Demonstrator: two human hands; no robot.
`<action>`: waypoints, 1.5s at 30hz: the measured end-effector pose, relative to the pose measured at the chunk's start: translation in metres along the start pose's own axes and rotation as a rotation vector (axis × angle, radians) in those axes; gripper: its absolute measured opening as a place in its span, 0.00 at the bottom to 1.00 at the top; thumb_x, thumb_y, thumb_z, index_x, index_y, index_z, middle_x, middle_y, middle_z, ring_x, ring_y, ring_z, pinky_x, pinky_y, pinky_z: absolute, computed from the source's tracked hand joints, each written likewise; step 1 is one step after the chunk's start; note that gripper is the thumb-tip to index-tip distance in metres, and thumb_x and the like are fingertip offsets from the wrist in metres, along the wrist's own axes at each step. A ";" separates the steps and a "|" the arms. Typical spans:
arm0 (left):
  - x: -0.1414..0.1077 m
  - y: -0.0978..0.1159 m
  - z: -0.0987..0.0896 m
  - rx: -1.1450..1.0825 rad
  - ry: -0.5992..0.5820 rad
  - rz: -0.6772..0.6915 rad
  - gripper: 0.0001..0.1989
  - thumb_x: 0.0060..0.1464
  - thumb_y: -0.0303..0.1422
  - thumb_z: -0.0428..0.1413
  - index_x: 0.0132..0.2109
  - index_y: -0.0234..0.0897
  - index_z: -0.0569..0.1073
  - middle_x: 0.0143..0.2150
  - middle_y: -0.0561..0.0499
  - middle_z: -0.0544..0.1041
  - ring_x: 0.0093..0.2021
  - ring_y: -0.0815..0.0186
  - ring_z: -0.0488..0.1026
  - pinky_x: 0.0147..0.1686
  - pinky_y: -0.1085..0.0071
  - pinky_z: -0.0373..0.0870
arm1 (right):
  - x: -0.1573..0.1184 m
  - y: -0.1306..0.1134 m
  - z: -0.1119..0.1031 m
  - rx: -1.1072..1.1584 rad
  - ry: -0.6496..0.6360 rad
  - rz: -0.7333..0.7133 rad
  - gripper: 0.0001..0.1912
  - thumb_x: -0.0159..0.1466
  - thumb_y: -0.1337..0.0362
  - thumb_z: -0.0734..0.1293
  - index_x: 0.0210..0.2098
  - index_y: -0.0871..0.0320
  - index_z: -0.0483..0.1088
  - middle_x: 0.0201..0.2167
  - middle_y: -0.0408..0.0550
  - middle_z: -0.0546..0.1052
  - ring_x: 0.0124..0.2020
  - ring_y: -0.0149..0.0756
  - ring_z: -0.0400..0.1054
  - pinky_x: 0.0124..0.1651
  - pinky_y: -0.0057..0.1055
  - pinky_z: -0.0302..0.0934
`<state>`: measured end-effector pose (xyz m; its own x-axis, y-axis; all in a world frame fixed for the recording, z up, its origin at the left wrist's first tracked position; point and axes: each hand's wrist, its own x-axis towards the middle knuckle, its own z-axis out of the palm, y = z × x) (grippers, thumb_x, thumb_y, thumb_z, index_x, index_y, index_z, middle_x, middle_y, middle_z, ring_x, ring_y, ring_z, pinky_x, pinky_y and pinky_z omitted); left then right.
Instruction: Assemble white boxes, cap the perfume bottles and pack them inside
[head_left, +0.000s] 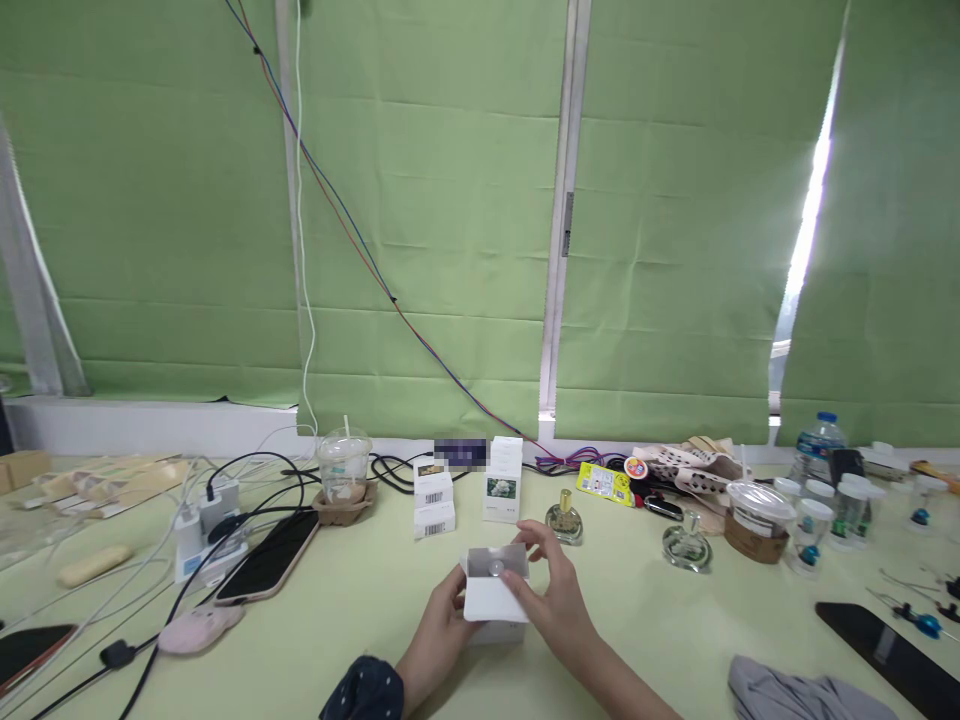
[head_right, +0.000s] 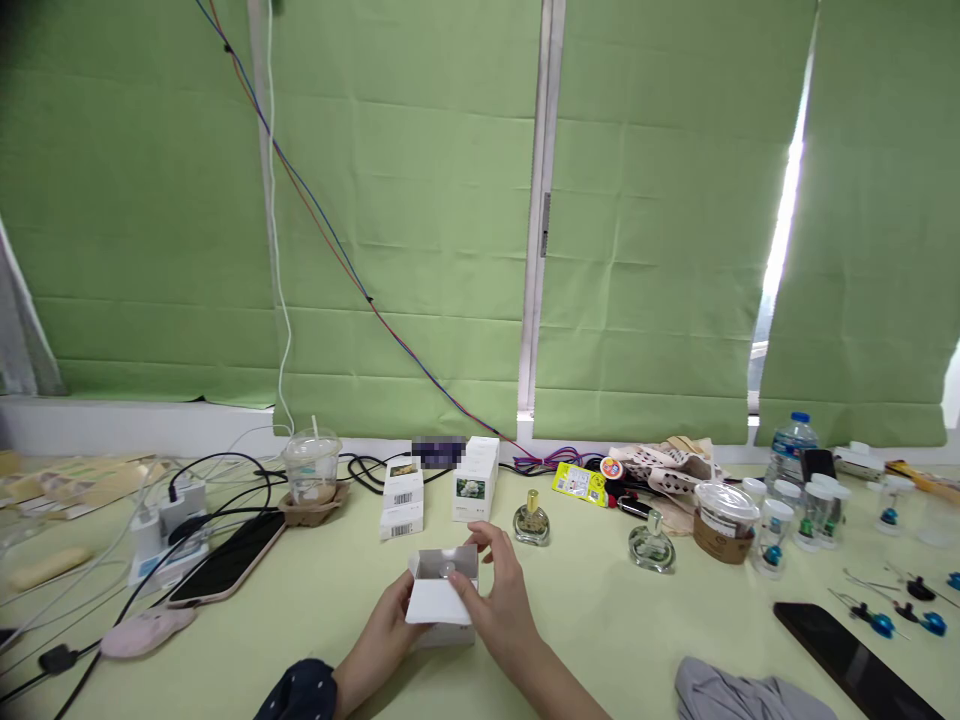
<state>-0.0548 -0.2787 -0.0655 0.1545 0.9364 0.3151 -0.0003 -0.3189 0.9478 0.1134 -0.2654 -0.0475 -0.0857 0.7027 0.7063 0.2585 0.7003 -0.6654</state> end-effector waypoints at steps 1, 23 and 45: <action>-0.001 -0.001 0.000 -0.005 0.002 0.013 0.19 0.46 0.32 0.63 0.46 0.38 0.70 0.41 0.48 0.80 0.40 0.59 0.75 0.40 0.68 0.69 | 0.000 0.000 -0.001 -0.003 -0.014 -0.003 0.21 0.58 0.66 0.68 0.51 0.56 0.65 0.43 0.50 0.74 0.42 0.40 0.69 0.42 0.34 0.64; -0.009 -0.010 -0.005 0.302 0.158 0.280 0.23 0.54 0.32 0.58 0.54 0.46 0.59 0.56 0.45 0.67 0.55 0.56 0.67 0.51 0.60 0.65 | 0.009 0.006 -0.016 -0.010 -0.115 -0.115 0.18 0.62 0.73 0.58 0.28 0.54 0.77 0.33 0.50 0.74 0.37 0.39 0.69 0.41 0.37 0.63; -0.007 0.011 -0.006 0.402 0.065 0.247 0.17 0.53 0.32 0.57 0.51 0.41 0.69 0.49 0.47 0.76 0.50 0.56 0.71 0.49 0.64 0.68 | 0.006 -0.009 -0.015 0.334 -0.152 0.199 0.18 0.65 0.49 0.62 0.46 0.55 0.66 0.33 0.48 0.78 0.40 0.40 0.72 0.46 0.36 0.63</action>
<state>-0.0617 -0.2881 -0.0575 0.1357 0.8284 0.5435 0.3553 -0.5528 0.7538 0.1248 -0.2697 -0.0335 -0.2130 0.8218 0.5285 -0.0397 0.5332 -0.8451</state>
